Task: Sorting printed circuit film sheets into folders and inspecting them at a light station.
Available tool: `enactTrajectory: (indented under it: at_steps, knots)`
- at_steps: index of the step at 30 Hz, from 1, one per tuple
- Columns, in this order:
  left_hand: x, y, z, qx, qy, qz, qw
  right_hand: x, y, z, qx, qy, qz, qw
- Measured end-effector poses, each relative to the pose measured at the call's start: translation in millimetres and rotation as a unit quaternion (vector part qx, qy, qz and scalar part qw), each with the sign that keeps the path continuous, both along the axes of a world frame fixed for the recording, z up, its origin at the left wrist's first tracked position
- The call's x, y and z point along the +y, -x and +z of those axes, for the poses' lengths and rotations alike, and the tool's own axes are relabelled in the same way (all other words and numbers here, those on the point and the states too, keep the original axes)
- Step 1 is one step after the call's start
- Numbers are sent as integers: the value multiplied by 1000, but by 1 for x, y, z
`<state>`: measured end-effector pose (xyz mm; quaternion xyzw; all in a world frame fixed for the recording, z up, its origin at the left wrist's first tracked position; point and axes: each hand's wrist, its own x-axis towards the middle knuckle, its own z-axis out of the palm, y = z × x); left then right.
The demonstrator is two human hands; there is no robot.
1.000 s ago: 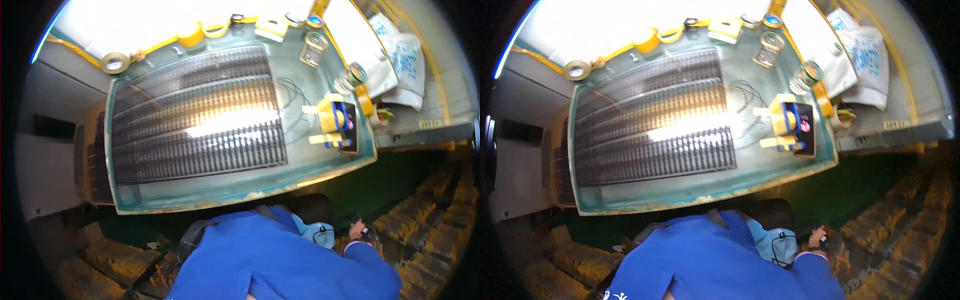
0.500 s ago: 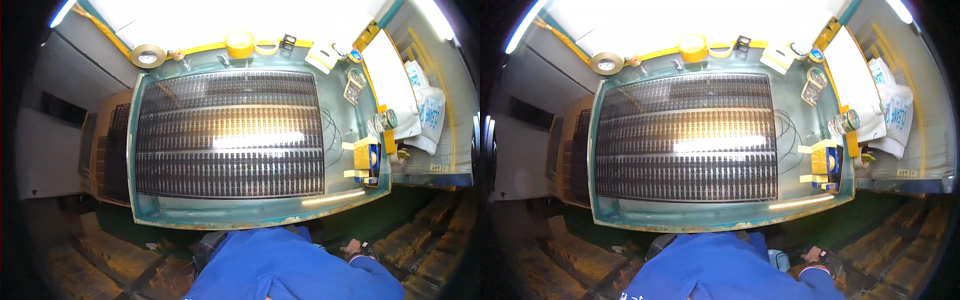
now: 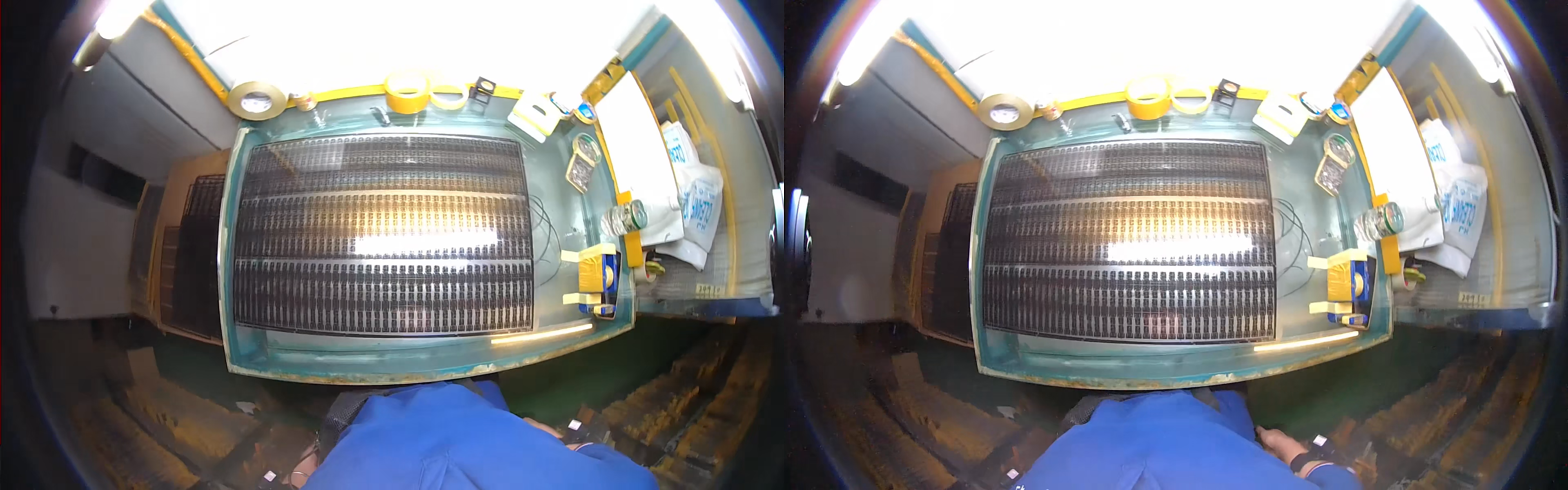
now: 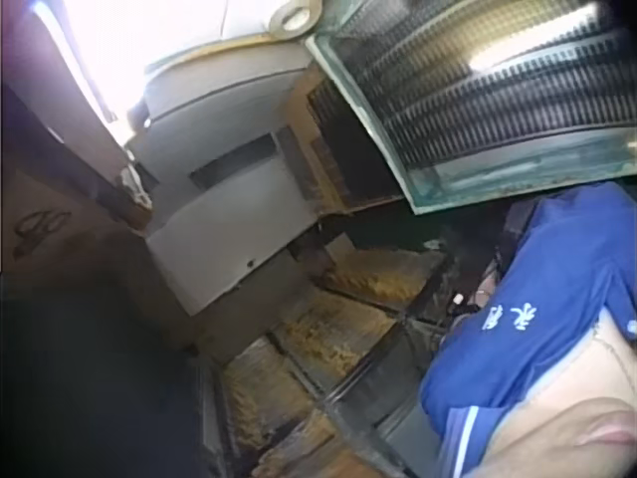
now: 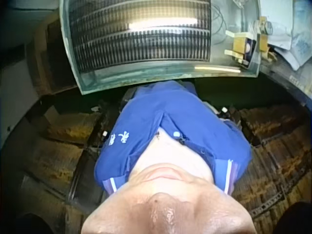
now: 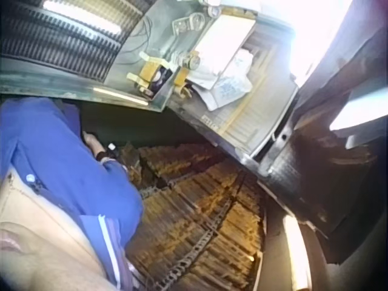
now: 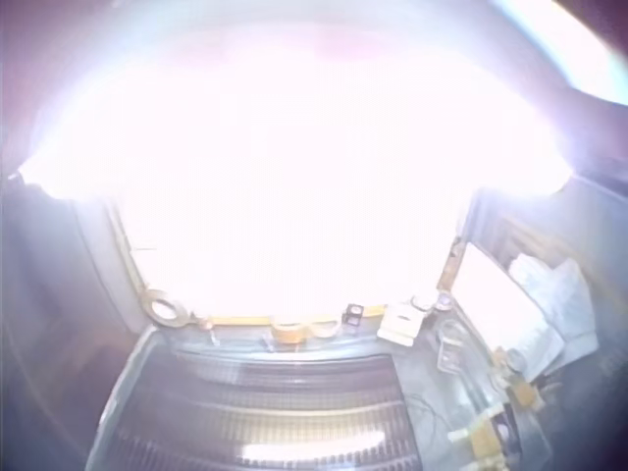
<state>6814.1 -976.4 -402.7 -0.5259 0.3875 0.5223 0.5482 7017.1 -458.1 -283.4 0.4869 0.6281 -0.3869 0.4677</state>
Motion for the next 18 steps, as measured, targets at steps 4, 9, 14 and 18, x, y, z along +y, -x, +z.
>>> enactTrajectory:
  at_steps: [4, 9, 14, 18]
  knots:
    - [-16, 53, 17, 83, 48, -68, 993, -3, -5, 11, 77, 163, -229, 957]
    - [-32, 126, 32, 256, 205, -389, 861, -19, -7, 1, 110, 236, -481, 837]
    - [44, 185, 143, 377, 146, -385, 830, 21, -50, -43, 203, 316, -521, 767]
    - [75, 207, 161, 501, 113, -388, 765, 36, -30, 16, 295, 247, -533, 754]
